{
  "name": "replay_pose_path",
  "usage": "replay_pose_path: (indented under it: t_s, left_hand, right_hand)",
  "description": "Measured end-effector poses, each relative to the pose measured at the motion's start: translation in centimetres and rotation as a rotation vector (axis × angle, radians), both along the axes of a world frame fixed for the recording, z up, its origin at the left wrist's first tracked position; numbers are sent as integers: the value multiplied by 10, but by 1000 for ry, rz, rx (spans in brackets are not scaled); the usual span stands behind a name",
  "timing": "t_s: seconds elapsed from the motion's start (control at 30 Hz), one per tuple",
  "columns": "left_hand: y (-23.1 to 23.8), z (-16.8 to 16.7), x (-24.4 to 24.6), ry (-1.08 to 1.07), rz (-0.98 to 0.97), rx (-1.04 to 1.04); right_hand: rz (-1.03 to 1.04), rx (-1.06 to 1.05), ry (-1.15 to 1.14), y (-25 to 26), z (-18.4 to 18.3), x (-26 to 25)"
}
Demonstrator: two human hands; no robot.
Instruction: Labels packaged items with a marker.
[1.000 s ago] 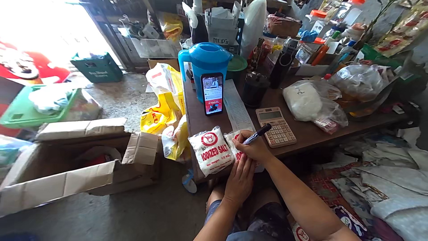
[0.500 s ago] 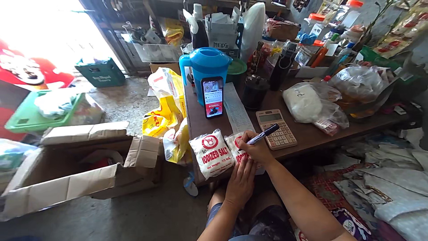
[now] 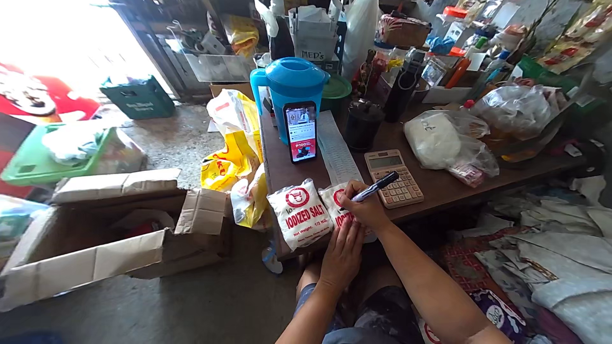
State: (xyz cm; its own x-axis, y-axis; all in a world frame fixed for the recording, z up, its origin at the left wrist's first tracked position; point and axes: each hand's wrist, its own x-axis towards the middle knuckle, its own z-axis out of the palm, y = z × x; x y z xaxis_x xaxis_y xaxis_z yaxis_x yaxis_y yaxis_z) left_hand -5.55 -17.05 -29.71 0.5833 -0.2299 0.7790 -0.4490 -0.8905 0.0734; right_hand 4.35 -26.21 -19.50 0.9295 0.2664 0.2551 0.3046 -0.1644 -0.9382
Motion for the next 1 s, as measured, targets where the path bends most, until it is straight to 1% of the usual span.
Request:
replay_pose_path:
  t_s: [0.2,0.53,0.63,0.7,0.77,1.0]
  left_hand:
    - [0,-3,1,-19,5,-2]
    - [1,-3,2,-20,10,6]
    - [1,-2,2,-16,-2,-9]
    - [1,-1,2,-9,-2,-5]
    - [1,-2,2,-13,-5,-9]
    - [0,-4,2,-22,5,-12]
  right_hand:
    - [22,8,-26,1,-3,1]
    - [45,-42,-47,2,-1,1]
    - [16,-58,-69,2,0,1]
    - [-13,-31,-72,1,-2,2]
    - [0,-4,-78,2,-4,3]
    - [38,-38,-116,2,-4,2]
